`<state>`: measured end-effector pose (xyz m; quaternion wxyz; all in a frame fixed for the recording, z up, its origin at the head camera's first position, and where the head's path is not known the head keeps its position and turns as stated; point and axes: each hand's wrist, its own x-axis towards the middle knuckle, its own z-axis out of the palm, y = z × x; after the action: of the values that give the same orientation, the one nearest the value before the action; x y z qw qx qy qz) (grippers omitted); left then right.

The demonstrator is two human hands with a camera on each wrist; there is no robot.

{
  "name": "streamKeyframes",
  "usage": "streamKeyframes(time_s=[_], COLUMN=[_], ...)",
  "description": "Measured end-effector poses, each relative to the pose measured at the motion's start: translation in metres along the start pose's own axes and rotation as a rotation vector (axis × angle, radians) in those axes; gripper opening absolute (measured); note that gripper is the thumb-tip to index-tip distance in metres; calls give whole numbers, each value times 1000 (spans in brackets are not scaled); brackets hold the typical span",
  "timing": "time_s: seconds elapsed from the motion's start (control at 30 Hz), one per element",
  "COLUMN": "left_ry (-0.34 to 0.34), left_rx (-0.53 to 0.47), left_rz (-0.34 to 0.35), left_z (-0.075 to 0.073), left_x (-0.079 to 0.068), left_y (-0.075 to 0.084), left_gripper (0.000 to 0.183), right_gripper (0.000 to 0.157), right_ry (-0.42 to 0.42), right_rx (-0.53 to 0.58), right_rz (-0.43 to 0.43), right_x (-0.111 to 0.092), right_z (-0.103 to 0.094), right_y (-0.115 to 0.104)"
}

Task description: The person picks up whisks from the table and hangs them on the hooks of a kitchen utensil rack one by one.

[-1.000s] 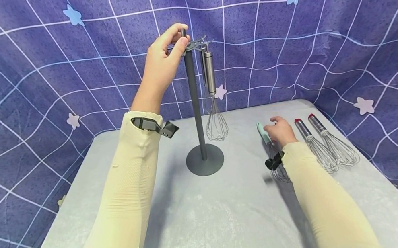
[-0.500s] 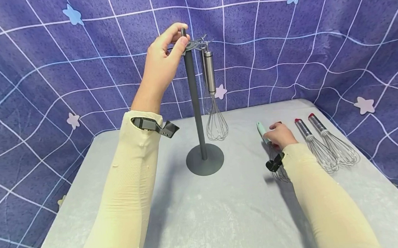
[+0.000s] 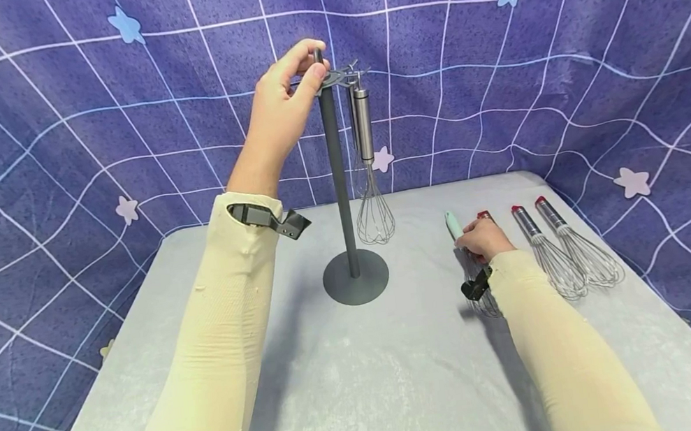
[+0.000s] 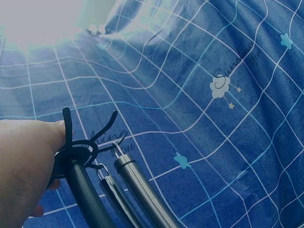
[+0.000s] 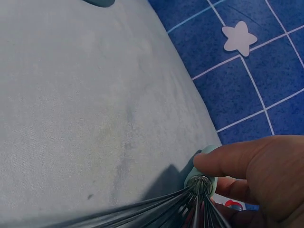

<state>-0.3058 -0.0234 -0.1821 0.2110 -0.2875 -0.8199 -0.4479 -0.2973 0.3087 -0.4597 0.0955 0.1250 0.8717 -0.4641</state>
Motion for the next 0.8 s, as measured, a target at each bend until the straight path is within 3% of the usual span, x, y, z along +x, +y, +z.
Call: streamKeyframes(time_s=[0.3, 0.8], left_ry=[4, 5], left_rx=[7, 7], left_rz=[10, 9], left_z=[1, 0], left_x=[0, 0], left_y=[0, 0], left_gripper=[36, 36], right_gripper=[49, 56], right_ry=[8, 56], right_rx=[-19, -5], right_rz=[13, -31], right_x=[1, -3], right_z=[1, -1], right_y=[0, -4])
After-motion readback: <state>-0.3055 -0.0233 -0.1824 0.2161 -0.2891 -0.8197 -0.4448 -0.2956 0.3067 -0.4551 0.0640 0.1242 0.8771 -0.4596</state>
